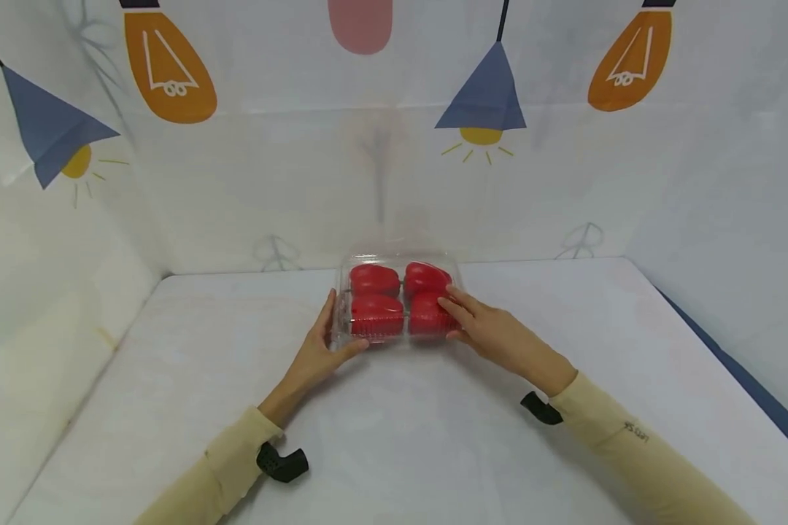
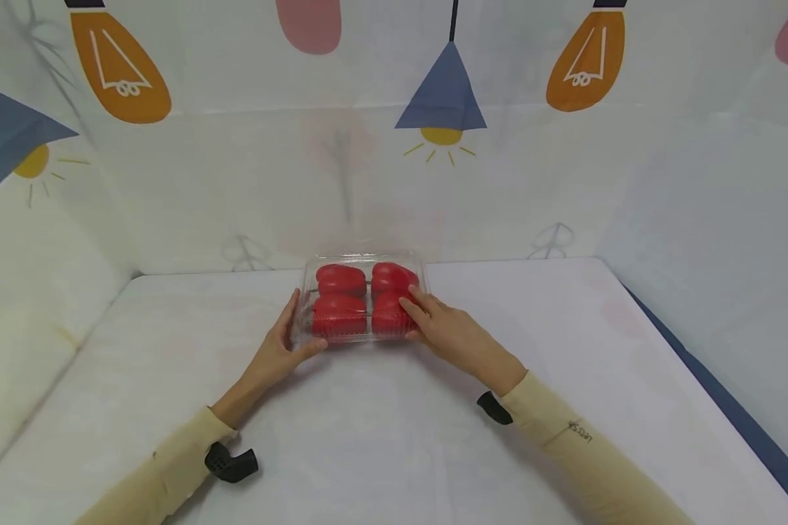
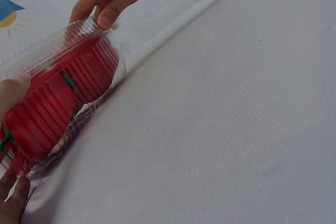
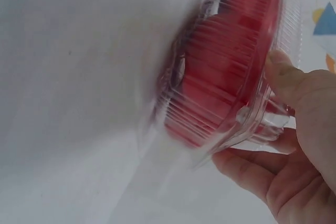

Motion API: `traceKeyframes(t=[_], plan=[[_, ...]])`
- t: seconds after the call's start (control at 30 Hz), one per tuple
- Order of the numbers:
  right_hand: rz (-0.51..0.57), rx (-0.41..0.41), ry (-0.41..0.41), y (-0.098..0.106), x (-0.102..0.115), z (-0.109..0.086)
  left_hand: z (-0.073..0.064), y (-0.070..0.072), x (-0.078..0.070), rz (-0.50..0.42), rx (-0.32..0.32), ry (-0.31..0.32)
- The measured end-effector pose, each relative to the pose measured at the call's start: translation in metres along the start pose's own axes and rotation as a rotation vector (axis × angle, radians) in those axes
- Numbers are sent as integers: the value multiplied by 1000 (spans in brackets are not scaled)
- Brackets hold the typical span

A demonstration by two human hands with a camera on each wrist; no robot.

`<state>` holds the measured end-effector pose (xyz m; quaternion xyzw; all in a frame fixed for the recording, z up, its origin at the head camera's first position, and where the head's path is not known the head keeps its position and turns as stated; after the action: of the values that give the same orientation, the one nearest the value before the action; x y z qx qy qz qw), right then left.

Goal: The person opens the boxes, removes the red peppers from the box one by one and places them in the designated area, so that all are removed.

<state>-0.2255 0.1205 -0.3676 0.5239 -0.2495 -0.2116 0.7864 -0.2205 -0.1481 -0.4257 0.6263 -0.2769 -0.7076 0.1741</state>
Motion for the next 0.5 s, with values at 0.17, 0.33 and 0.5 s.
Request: traceKeyframes(t=[0.17, 0.33, 0.5], plan=[[-41, 27, 3, -2, 3, -1, -6, 3, -16, 3, 12, 9], [-53, 102, -46, -6, 8, -4, -1, 0, -2, -2, -3, 3], [-87, 151, -38, -5, 12, -6, 5, -7, 15, -12, -16, -8]])
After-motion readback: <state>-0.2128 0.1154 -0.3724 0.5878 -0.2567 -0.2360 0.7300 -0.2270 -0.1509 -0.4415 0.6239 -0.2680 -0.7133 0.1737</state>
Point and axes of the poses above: each hand's wrist, its own z-axis towards the middle knuckle, its own y-axis out of the back of the hand, x = y × z, the point moved 5 cm from there along z, towards the middle knuckle, and after that the axes turned 14 degrees about z, right-handed, at the moved point
